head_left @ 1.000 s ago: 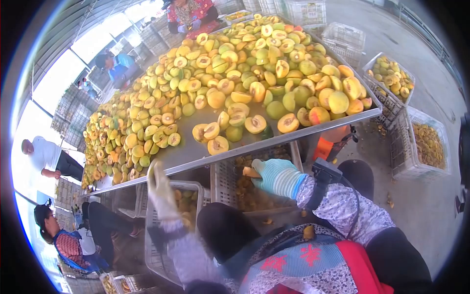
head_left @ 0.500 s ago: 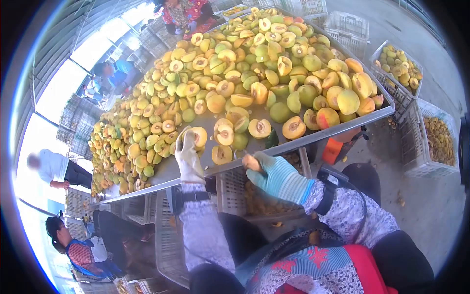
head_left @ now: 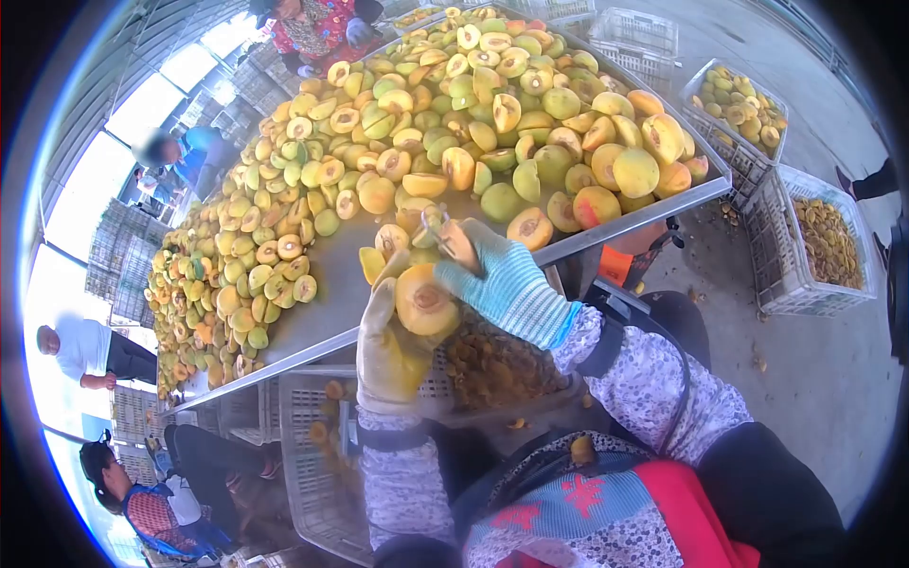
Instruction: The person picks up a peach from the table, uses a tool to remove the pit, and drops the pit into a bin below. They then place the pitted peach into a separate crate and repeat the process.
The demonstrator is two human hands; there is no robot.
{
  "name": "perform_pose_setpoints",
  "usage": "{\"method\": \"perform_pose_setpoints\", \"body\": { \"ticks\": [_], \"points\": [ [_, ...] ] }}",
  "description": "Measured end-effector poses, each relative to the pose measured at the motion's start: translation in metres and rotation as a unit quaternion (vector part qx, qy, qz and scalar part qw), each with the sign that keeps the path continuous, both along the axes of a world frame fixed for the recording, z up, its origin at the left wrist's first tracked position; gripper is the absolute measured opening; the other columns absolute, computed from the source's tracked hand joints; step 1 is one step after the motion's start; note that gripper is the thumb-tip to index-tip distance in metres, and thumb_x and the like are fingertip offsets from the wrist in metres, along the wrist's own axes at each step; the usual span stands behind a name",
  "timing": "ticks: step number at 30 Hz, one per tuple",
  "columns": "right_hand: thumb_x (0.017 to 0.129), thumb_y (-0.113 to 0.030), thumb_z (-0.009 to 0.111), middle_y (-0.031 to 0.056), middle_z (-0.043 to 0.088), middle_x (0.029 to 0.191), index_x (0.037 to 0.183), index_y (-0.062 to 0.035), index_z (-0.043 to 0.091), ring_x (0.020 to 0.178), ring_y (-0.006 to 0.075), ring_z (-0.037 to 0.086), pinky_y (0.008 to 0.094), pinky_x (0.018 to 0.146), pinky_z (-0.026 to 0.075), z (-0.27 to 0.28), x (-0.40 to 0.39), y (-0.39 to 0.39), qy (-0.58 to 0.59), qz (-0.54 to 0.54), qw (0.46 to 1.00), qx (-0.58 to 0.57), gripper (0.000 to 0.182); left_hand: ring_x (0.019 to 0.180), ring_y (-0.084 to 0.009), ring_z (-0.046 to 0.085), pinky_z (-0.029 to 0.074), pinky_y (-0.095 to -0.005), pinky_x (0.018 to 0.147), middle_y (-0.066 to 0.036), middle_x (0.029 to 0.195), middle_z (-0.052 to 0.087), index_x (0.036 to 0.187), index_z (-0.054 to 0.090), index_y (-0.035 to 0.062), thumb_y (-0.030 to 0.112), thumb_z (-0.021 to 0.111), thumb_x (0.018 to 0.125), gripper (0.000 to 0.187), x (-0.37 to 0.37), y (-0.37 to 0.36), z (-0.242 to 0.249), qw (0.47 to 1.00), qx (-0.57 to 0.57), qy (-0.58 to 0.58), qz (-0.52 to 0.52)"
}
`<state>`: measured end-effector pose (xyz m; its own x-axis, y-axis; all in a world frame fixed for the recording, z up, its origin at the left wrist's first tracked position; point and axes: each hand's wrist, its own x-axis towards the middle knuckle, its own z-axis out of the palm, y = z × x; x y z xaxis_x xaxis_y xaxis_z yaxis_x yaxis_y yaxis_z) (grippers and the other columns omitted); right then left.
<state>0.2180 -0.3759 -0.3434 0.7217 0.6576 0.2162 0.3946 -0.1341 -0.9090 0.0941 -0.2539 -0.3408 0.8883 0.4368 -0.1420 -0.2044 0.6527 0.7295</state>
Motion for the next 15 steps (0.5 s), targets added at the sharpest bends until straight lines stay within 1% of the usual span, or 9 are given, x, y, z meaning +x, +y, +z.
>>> {"method": "perform_pose_setpoints", "body": {
  "ticks": [1, 3, 5, 6, 8, 9, 10, 12, 15],
  "points": [
    [0.088, -0.022, 0.073, 0.0103, 0.057, 0.08, 0.102, -0.0001, 0.054, 0.075, 0.0143, 0.059, 0.0344, 0.064, 0.047, 0.001, -0.001, 0.0, 0.0, 0.0, 1.0, -0.001, 0.031, 0.114, -0.0279, 0.06, 0.056, -0.0447, 0.087, -0.012, 0.127, 0.059, 0.134, 0.051, 0.0069, 0.037, 0.053, 0.098, 0.046, 0.001, 0.002, -0.002, 1.0, -0.001, 0.0, 0.0],
    [0.088, -0.026, 0.069, 0.0249, 0.062, 0.081, 0.101, -0.0032, 0.053, 0.077, 0.0461, 0.062, 0.0489, 0.063, 0.049, 0.002, -0.005, 0.0, -0.038, -0.056, 0.997, 0.03, 0.031, 0.118, -0.0287, 0.058, 0.054, -0.0428, 0.094, -0.015, 0.129, 0.058, 0.134, 0.049, 0.0026, 0.033, 0.054, 0.098, 0.048, 0.003, 0.006, -0.006, 0.993, -0.079, -0.092, 0.01],
    [0.09, -0.023, 0.067, 0.0228, 0.063, 0.077, 0.098, -0.004, 0.052, 0.073, 0.0459, 0.062, 0.0508, 0.062, 0.048, -0.002, -0.016, -0.002, -0.1, -0.065, 0.993, 0.023, 0.025, 0.121, -0.0284, 0.056, 0.049, -0.0409, 0.1, -0.017, 0.129, 0.057, 0.133, 0.047, -0.002, 0.028, 0.053, 0.098, 0.047, 0.002, 0.009, -0.01, 0.99, -0.081, -0.117, 0.009],
    [0.089, -0.023, 0.067, 0.0224, 0.063, 0.076, 0.098, -0.0041, 0.052, 0.073, 0.0456, 0.062, 0.051, 0.062, 0.049, -0.006, -0.02, -0.001, -0.085, -0.032, 0.995, 0.028, 0.025, 0.121, -0.0301, 0.055, 0.047, -0.0427, 0.103, -0.019, 0.131, 0.055, 0.135, 0.045, -0.005, 0.029, 0.053, 0.097, 0.051, 0.005, 0.008, -0.017, 0.97, 0.218, -0.041, 0.1],
    [0.089, -0.023, 0.067, 0.0226, 0.065, 0.079, 0.104, -0.0044, 0.055, 0.074, 0.0451, 0.064, 0.0503, 0.063, 0.051, -0.021, -0.023, 0.006, -0.044, 0.006, 0.998, 0.045, 0.027, 0.122, -0.0318, 0.055, 0.044, -0.0445, 0.106, -0.02, 0.133, 0.054, 0.137, 0.043, -0.0079, 0.029, 0.052, 0.097, 0.056, 0.008, 0.012, -0.024, 0.85, 0.493, 0.041, 0.181],
    [0.089, -0.023, 0.067, 0.0226, 0.065, 0.079, 0.104, -0.0044, 0.055, 0.074, 0.0451, 0.064, 0.0503, 0.063, 0.051, -0.017, -0.023, 0.008, -0.043, 0.005, 0.998, 0.043, 0.027, 0.122, -0.031, 0.054, 0.043, -0.0442, 0.106, -0.02, 0.132, 0.055, 0.136, 0.045, -0.0077, 0.03, 0.052, 0.097, 0.055, 0.011, 0.013, -0.018, 0.951, 0.268, -0.045, 0.144],
    [0.088, -0.024, 0.068, 0.0222, 0.066, 0.081, 0.107, -0.0055, 0.056, 0.076, 0.0442, 0.064, 0.0492, 0.065, 0.052, -0.008, -0.022, 0.009, -0.04, -0.01, 0.998, 0.054, 0.029, 0.122, -0.0302, 0.054, 0.041, -0.044, 0.107, -0.019, 0.13, 0.056, 0.134, 0.047, -0.0075, 0.031, 0.051, 0.097, 0.054, 0.013, 0.012, -0.012, 0.987, 0.025, -0.128, 0.098],
    [0.088, -0.025, 0.069, 0.0218, 0.067, 0.084, 0.11, -0.0066, 0.058, 0.078, 0.0433, 0.065, 0.048, 0.067, 0.053, -0.001, -0.019, 0.012, -0.039, -0.029, 0.997, 0.065, 0.031, 0.122, -0.0289, 0.053, 0.04, -0.0439, 0.107, -0.018, 0.128, 0.057, 0.133, 0.049, -0.0061, 0.033, 0.052, 0.097, 0.053, 0.014, 0.003, -0.001, 0.988, 0.025, -0.136, 0.072],
    [0.087, -0.011, 0.071, 0.0155, 0.066, 0.09, 0.11, -0.0054, 0.062, 0.082, 0.0308, 0.068, 0.0361, 0.07, 0.053, 0.0, -0.016, 0.012, -0.076, -0.021, 0.994, 0.073, 0.025, 0.12, -0.0273, 0.054, 0.041, -0.0422, 0.105, -0.015, 0.125, 0.058, 0.131, 0.052, -0.0036, 0.035, 0.052, 0.097, 0.051, 0.019, 0.0, -0.001, 0.989, -0.005, -0.14, 0.053]
  ]
}}
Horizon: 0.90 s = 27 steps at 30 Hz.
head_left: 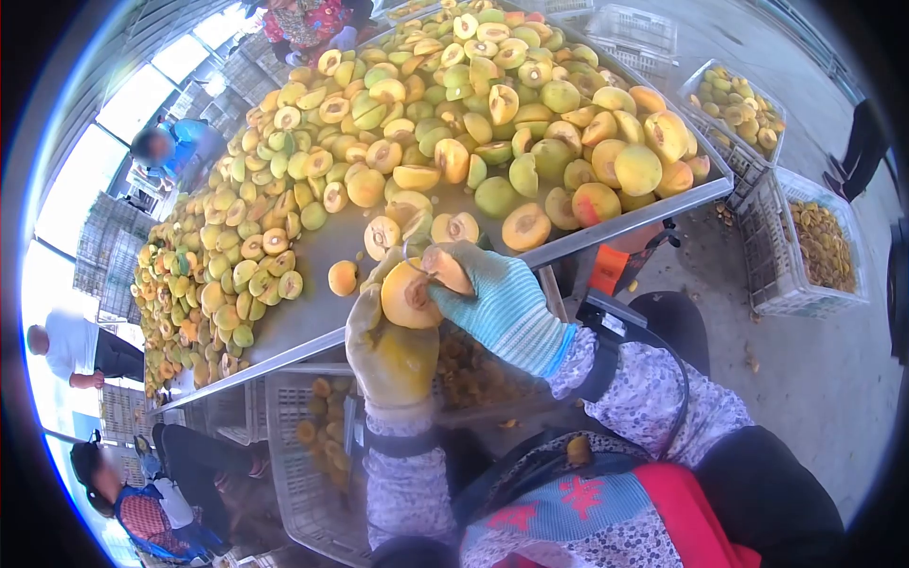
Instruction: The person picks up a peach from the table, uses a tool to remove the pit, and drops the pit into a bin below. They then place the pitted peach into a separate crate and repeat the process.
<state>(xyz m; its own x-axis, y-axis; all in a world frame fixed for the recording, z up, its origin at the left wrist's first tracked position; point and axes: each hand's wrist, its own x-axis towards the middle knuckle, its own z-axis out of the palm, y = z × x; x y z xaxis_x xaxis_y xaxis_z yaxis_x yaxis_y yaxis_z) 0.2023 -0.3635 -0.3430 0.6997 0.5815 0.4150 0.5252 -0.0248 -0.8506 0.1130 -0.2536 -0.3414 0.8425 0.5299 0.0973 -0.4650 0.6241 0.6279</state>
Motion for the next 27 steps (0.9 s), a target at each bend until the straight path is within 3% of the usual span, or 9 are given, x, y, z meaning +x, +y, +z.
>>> {"method": "perform_pose_setpoints", "body": {
  "ticks": [2, 3, 6, 7, 11, 13, 17, 21, 27],
  "points": [
    [0.086, -0.024, 0.071, 0.0166, 0.068, 0.09, 0.107, -0.0112, 0.062, 0.086, 0.0384, 0.066, 0.0444, 0.072, 0.053, 0.001, -0.001, -0.002, -0.015, 0.007, 1.0, 0.0, 0.027, 0.117, -0.027, 0.055, 0.042, -0.0407, 0.104, -0.015, 0.124, 0.058, 0.13, 0.053, -0.0024, 0.035, 0.052, 0.098, 0.049, 0.001, 0.001, -0.007, 0.999, -0.034, 0.004, 0.006],
    [0.086, -0.024, 0.071, 0.0166, 0.068, 0.09, 0.107, -0.0112, 0.062, 0.086, 0.0384, 0.066, 0.0444, 0.072, 0.053, 0.004, -0.002, -0.003, -0.015, 0.009, 1.0, -0.001, 0.027, 0.115, -0.0269, 0.055, 0.043, -0.0385, 0.102, -0.015, 0.123, 0.058, 0.13, 0.053, -0.0025, 0.035, 0.052, 0.099, 0.049, 0.004, 0.001, -0.007, 0.999, 0.034, 0.029, 0.025],
    [0.084, -0.023, 0.071, 0.016, 0.068, 0.089, 0.105, -0.0117, 0.063, 0.086, 0.0383, 0.065, 0.0442, 0.072, 0.052, 0.011, -0.002, -0.004, -0.022, 0.012, 1.0, -0.011, 0.025, 0.11, -0.0248, 0.056, 0.044, -0.0325, 0.096, -0.014, 0.118, 0.059, 0.128, 0.053, -0.0042, 0.024, 0.049, 0.103, 0.038, 0.006, -0.008, -0.002, 0.997, -0.075, 0.034, 0.007],
    [0.084, -0.023, 0.072, 0.0158, 0.067, 0.088, 0.104, -0.012, 0.063, 0.086, 0.0383, 0.065, 0.0446, 0.072, 0.052, 0.012, 0.002, -0.005, -0.037, 0.011, 0.999, -0.034, 0.025, 0.111, -0.024, 0.055, 0.044, -0.0323, 0.097, -0.014, 0.118, 0.059, 0.128, 0.053, -0.0054, 0.017, 0.048, 0.103, 0.034, 0.009, -0.01, -0.006, 0.994, 0.062, 0.071, 0.055],
    [0.082, -0.026, 0.071, 0.0161, 0.067, 0.088, 0.103, -0.0127, 0.064, 0.085, 0.0388, 0.065, 0.0466, 0.071, 0.052, 0.006, 0.014, -0.004, -0.044, 0.016, 0.996, -0.079, 0.026, 0.11, -0.0241, 0.056, 0.046, -0.0323, 0.094, -0.016, 0.121, 0.057, 0.129, 0.051, -0.0078, 0.004, 0.042, 0.103, 0.03, 0.01, -0.015, -0.014, 0.944, 0.284, 0.12, 0.121],
    [0.083, -0.028, 0.07, 0.0161, 0.067, 0.088, 0.101, -0.0121, 0.064, 0.084, 0.0396, 0.065, 0.0473, 0.071, 0.052, -0.01, 0.005, 0.003, -0.049, 0.032, 0.994, -0.093, 0.025, 0.101, -0.0251, 0.061, 0.05, -0.0344, 0.089, -0.014, 0.111, 0.062, 0.128, 0.052, -0.0034, 0.023, 0.046, 0.103, 0.036, 0.015, -0.019, -0.01, 0.978, 0.107, 0.131, 0.12],
    [0.087, -0.033, 0.065, 0.0172, 0.067, 0.085, 0.097, -0.0095, 0.062, 0.081, 0.0406, 0.065, 0.0491, 0.07, 0.052, -0.003, -0.008, -0.005, -0.021, 0.069, 0.991, -0.113, 0.026, 0.097, -0.0264, 0.064, 0.053, -0.0393, 0.084, -0.013, 0.106, 0.063, 0.119, 0.055, 0.0044, 0.044, 0.049, 0.1, 0.044, 0.015, -0.015, 0.016, 0.987, 0.02, 0.104, 0.12],
    [0.091, -0.036, 0.061, 0.0184, 0.066, 0.083, 0.101, -0.009, 0.059, 0.079, 0.04, 0.065, 0.0501, 0.07, 0.051, -0.008, -0.007, -0.003, -0.004, 0.073, 0.986, -0.149, 0.029, 0.116, -0.0302, 0.057, 0.048, -0.0463, 0.102, -0.017, 0.127, 0.057, 0.128, 0.049, 0.0025, 0.038, 0.048, 0.101, 0.044, 0.009, 0.004, 0.004, 0.994, -0.007, 0.051, 0.098],
    [0.095, -0.041, 0.056, 0.019, 0.066, 0.081, 0.106, -0.0076, 0.058, 0.077, 0.0409, 0.065, 0.0508, 0.068, 0.051, -0.005, -0.009, 0.004, -0.011, 0.048, 0.978, -0.201, 0.035, 0.116, -0.031, 0.057, 0.049, -0.0517, 0.098, -0.017, 0.125, 0.058, 0.125, 0.051, 0.0008, 0.033, 0.049, 0.1, 0.04, 0.011, 0.004, 0.006, 0.994, -0.006, 0.029, 0.103]
  ]
}}
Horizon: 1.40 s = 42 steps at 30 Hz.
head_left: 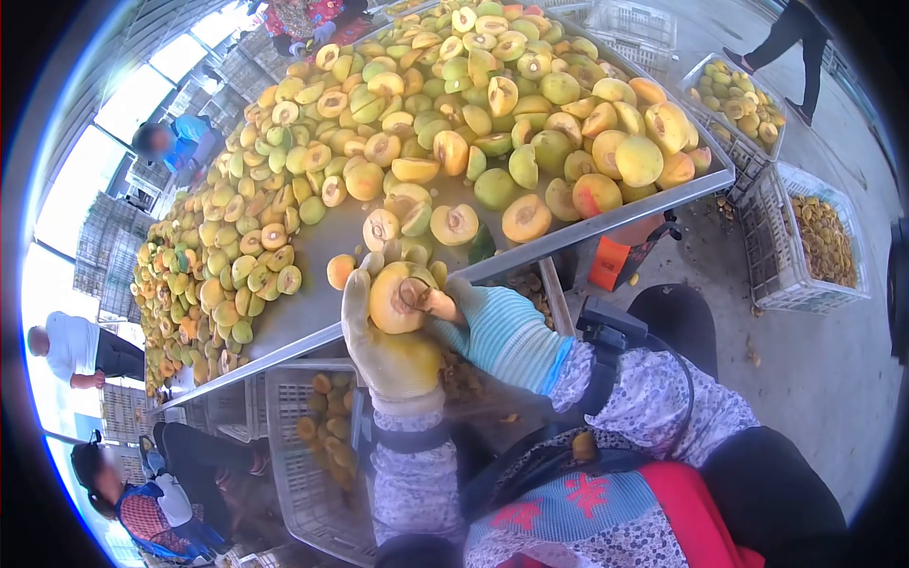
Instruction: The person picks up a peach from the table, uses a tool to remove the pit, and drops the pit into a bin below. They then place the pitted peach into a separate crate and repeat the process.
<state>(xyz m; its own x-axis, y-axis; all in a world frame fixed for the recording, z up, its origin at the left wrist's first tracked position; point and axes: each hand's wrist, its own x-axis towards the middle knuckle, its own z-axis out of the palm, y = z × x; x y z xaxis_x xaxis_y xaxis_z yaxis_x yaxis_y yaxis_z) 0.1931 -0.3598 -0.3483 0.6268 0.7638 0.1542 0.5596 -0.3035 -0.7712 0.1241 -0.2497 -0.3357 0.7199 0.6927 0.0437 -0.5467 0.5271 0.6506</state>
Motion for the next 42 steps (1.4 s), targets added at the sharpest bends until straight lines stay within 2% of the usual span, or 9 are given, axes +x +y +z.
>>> {"method": "perform_pose_setpoints", "body": {
  "ticks": [3, 8, 14, 19, 22, 27, 30, 39, 42],
  "points": [
    [0.096, -0.042, 0.054, 0.0198, 0.066, 0.08, 0.114, -0.0085, 0.056, 0.075, 0.0414, 0.065, 0.0513, 0.066, 0.052, -0.007, -0.003, 0.005, 0.003, 0.004, 1.0, -0.014, 0.037, 0.101, -0.0305, 0.063, 0.051, -0.0521, 0.092, -0.016, 0.115, 0.062, 0.122, 0.053, -0.001, 0.031, 0.05, 0.099, 0.04, 0.001, -0.007, 0.012, 0.998, -0.006, 0.048, 0.049],
    [0.096, -0.043, 0.053, 0.0201, 0.066, 0.078, 0.122, -0.0094, 0.053, 0.074, 0.0426, 0.065, 0.0527, 0.066, 0.052, -0.016, -0.001, 0.012, 0.019, 0.038, 0.999, -0.02, 0.042, 0.103, -0.0298, 0.062, 0.053, -0.0486, 0.092, -0.015, 0.114, 0.061, 0.123, 0.052, -0.0012, 0.032, 0.049, 0.099, 0.041, 0.001, -0.005, 0.004, 0.994, 0.057, 0.072, 0.051],
    [0.095, -0.043, 0.054, 0.0222, 0.068, 0.084, 0.109, -0.0064, 0.064, 0.08, 0.0437, 0.066, 0.0508, 0.07, 0.054, -0.013, -0.005, 0.01, 0.095, 0.05, 0.992, -0.062, 0.04, 0.092, -0.027, 0.064, 0.057, -0.0407, 0.077, -0.012, 0.105, 0.061, 0.128, 0.048, 0.0011, 0.039, 0.05, 0.1, 0.047, -0.003, -0.001, 0.012, 0.977, 0.129, 0.169, 0.027],
    [0.097, -0.036, 0.052, 0.0232, 0.069, 0.084, 0.1, -0.0011, 0.066, 0.084, 0.0425, 0.067, 0.0464, 0.073, 0.054, -0.008, -0.014, 0.005, 0.243, 0.106, 0.963, 0.044, 0.038, 0.088, -0.0266, 0.064, 0.057, -0.0383, 0.072, -0.011, 0.098, 0.062, 0.124, 0.049, 0.0044, 0.043, 0.05, 0.1, 0.045, 0.002, -0.008, 0.015, 0.977, 0.095, 0.181, 0.067],
    [0.097, -0.034, 0.052, 0.025, 0.068, 0.084, 0.098, 0.0008, 0.067, 0.086, 0.0418, 0.068, 0.0458, 0.075, 0.053, 0.01, -0.009, -0.001, 0.311, 0.15, 0.938, 0.016, 0.038, 0.084, -0.0263, 0.065, 0.055, -0.0406, 0.07, -0.013, 0.097, 0.061, 0.103, 0.058, 0.0011, 0.043, 0.05, 0.1, 0.043, 0.004, -0.001, 0.007, 0.996, 0.025, 0.089, 0.02],
    [0.097, -0.035, 0.052, 0.0273, 0.067, 0.085, 0.094, 0.0029, 0.067, 0.087, 0.0433, 0.066, 0.0453, 0.076, 0.053, 0.002, 0.001, -0.002, 0.242, 0.129, 0.96, -0.045, 0.041, 0.085, -0.0289, 0.064, 0.056, -0.0415, 0.07, -0.015, 0.099, 0.062, 0.101, 0.058, 0.0009, 0.042, 0.049, 0.1, 0.042, -0.001, 0.005, 0.019, 0.974, 0.111, 0.192, -0.053],
    [0.097, -0.038, 0.052, 0.0265, 0.068, 0.086, 0.094, 0.0019, 0.067, 0.087, 0.0436, 0.066, 0.0459, 0.076, 0.053, -0.005, -0.004, 0.002, 0.232, 0.119, 0.965, 0.007, 0.043, 0.081, -0.0288, 0.065, 0.056, -0.0395, 0.068, -0.015, 0.095, 0.062, 0.1, 0.058, -0.0006, 0.041, 0.048, 0.101, 0.043, 0.002, -0.001, 0.016, 0.981, 0.1, 0.167, -0.005],
    [0.094, -0.041, 0.054, 0.024, 0.069, 0.088, 0.1, -0.0016, 0.067, 0.087, 0.0418, 0.067, 0.0489, 0.076, 0.054, 0.003, 0.001, 0.003, 0.14, 0.102, 0.981, -0.092, 0.042, 0.068, -0.0258, 0.064, 0.054, -0.0344, 0.061, -0.015, 0.086, 0.064, 0.092, 0.061, -0.0025, 0.038, 0.046, 0.101, 0.044, 0.009, -0.007, 0.02, 0.966, 0.134, 0.204, 0.088],
    [0.093, -0.041, 0.055, 0.0243, 0.069, 0.09, 0.103, -0.0021, 0.067, 0.089, 0.0415, 0.067, 0.0489, 0.078, 0.054, -0.004, 0.006, 0.002, 0.155, 0.109, 0.975, -0.116, 0.042, 0.066, -0.0233, 0.064, 0.054, -0.0316, 0.059, -0.014, 0.079, 0.064, 0.088, 0.063, -0.004, 0.038, 0.047, 0.1, 0.047, 0.008, -0.003, 0.023, 0.929, 0.265, 0.258, 0.02]
  ]
}}
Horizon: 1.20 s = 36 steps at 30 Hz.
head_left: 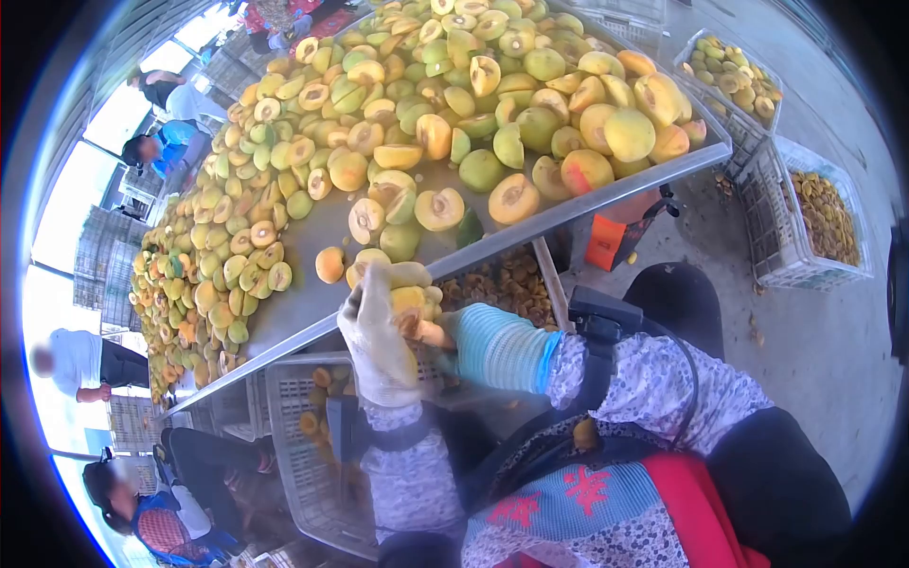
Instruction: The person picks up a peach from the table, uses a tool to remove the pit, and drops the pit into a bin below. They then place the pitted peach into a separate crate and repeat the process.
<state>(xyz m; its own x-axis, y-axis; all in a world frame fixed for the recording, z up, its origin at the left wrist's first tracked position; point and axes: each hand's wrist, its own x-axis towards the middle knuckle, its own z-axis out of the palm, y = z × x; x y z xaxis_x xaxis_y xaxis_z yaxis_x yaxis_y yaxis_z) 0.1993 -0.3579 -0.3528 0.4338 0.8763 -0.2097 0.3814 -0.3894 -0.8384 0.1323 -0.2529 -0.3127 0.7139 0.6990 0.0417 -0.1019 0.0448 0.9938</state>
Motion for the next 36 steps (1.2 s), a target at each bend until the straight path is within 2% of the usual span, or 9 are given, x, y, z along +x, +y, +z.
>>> {"method": "perform_pose_setpoints", "body": {
  "ticks": [6, 9, 11, 16, 25, 27, 28, 34, 36],
  "points": [
    [0.095, -0.038, 0.055, 0.026, 0.068, 0.091, 0.105, 0.0006, 0.066, 0.09, 0.0363, 0.069, 0.0444, 0.082, 0.053, 0.004, 0.009, -0.007, 0.081, 0.06, 0.992, 0.078, 0.042, 0.068, -0.0244, 0.066, 0.054, -0.0323, 0.056, -0.016, 0.079, 0.063, 0.086, 0.061, -0.005, 0.04, 0.048, 0.1, 0.048, 0.0, 0.006, -0.003, 0.998, -0.038, -0.038, -0.013],
    [0.099, -0.039, 0.051, 0.0208, 0.069, 0.085, 0.1, 0.0012, 0.066, 0.081, 0.0291, 0.069, 0.0397, 0.077, 0.054, 0.014, 0.005, -0.012, 0.204, 0.088, 0.972, 0.083, 0.043, 0.067, -0.0263, 0.066, 0.054, -0.0342, 0.056, -0.017, 0.081, 0.062, 0.086, 0.058, -0.0035, 0.04, 0.046, 0.101, 0.048, 0.002, 0.004, -0.009, 0.992, -0.097, -0.077, -0.003],
    [0.1, -0.04, 0.05, 0.0064, 0.067, 0.079, 0.094, -0.0005, 0.067, 0.07, 0.0136, 0.063, 0.0281, 0.062, 0.052, 0.011, -0.008, -0.013, 0.287, 0.037, 0.95, 0.116, 0.043, 0.066, -0.0269, 0.066, 0.054, -0.0343, 0.055, -0.017, 0.081, 0.062, 0.086, 0.057, -0.0029, 0.041, 0.046, 0.101, 0.047, 0.005, -0.003, -0.005, 0.991, -0.104, -0.081, 0.01],
    [0.099, -0.032, 0.055, 0.0051, 0.064, 0.076, 0.093, -0.0004, 0.065, 0.068, 0.0112, 0.059, 0.0262, 0.059, 0.05, 0.007, -0.014, -0.01, 0.308, 0.02, 0.942, 0.129, 0.033, 0.063, -0.0275, 0.064, 0.053, -0.0343, 0.054, -0.018, 0.079, 0.062, 0.085, 0.054, -0.0013, 0.041, 0.044, 0.101, 0.047, 0.005, -0.005, -0.006, 0.987, -0.109, -0.121, -0.015],
    [0.098, -0.026, 0.056, 0.0083, 0.065, 0.076, 0.104, -0.0003, 0.062, 0.069, 0.015, 0.063, 0.0299, 0.061, 0.052, 0.008, -0.013, -0.008, 0.266, 0.023, 0.94, 0.212, 0.028, 0.061, -0.0266, 0.063, 0.052, -0.0334, 0.056, -0.019, 0.079, 0.064, 0.083, 0.057, -0.0022, 0.044, 0.045, 0.1, 0.051, 0.007, -0.002, -0.005, 0.985, -0.127, -0.109, -0.032],
    [0.1, -0.036, 0.049, 0.0197, 0.067, 0.077, 0.11, -0.0007, 0.059, 0.077, 0.0363, 0.069, 0.0435, 0.071, 0.054, 0.018, 0.0, -0.015, 0.15, 0.03, 0.988, 0.029, 0.038, 0.062, -0.0267, 0.064, 0.054, -0.0336, 0.057, -0.019, 0.079, 0.064, 0.085, 0.057, -0.0027, 0.043, 0.045, 0.1, 0.049, 0.009, -0.006, -0.008, 0.992, -0.112, -0.063, -0.012],
    [0.097, -0.04, 0.053, 0.0229, 0.066, 0.076, 0.104, 0.0002, 0.061, 0.075, 0.0395, 0.068, 0.0457, 0.07, 0.055, 0.0, -0.001, -0.01, 0.091, 0.014, 0.992, 0.088, 0.042, 0.065, -0.0268, 0.065, 0.055, -0.0345, 0.06, -0.018, 0.081, 0.065, 0.089, 0.057, -0.0036, 0.04, 0.044, 0.101, 0.047, 0.006, -0.002, -0.007, 0.993, -0.093, -0.058, -0.041],
    [0.097, -0.04, 0.055, 0.0256, 0.067, 0.082, 0.088, 0.0003, 0.063, 0.076, 0.0442, 0.066, 0.0487, 0.066, 0.054, 0.01, -0.01, -0.017, -0.128, -0.061, 0.985, 0.097, 0.042, 0.066, -0.027, 0.066, 0.056, -0.0356, 0.06, -0.017, 0.086, 0.064, 0.091, 0.056, -0.0022, 0.034, 0.043, 0.101, 0.04, 0.012, -0.009, -0.001, 0.988, -0.102, -0.097, 0.065],
    [0.097, -0.038, 0.055, 0.0249, 0.068, 0.082, 0.09, 0.0005, 0.064, 0.076, 0.0426, 0.067, 0.0472, 0.067, 0.054, 0.002, -0.011, -0.014, -0.055, -0.061, 0.989, 0.119, 0.04, 0.067, -0.0272, 0.066, 0.056, -0.0351, 0.059, -0.017, 0.087, 0.064, 0.092, 0.056, -0.0014, 0.035, 0.043, 0.101, 0.04, 0.011, -0.012, 0.0, 0.99, -0.088, -0.098, 0.055]
  ]
}}
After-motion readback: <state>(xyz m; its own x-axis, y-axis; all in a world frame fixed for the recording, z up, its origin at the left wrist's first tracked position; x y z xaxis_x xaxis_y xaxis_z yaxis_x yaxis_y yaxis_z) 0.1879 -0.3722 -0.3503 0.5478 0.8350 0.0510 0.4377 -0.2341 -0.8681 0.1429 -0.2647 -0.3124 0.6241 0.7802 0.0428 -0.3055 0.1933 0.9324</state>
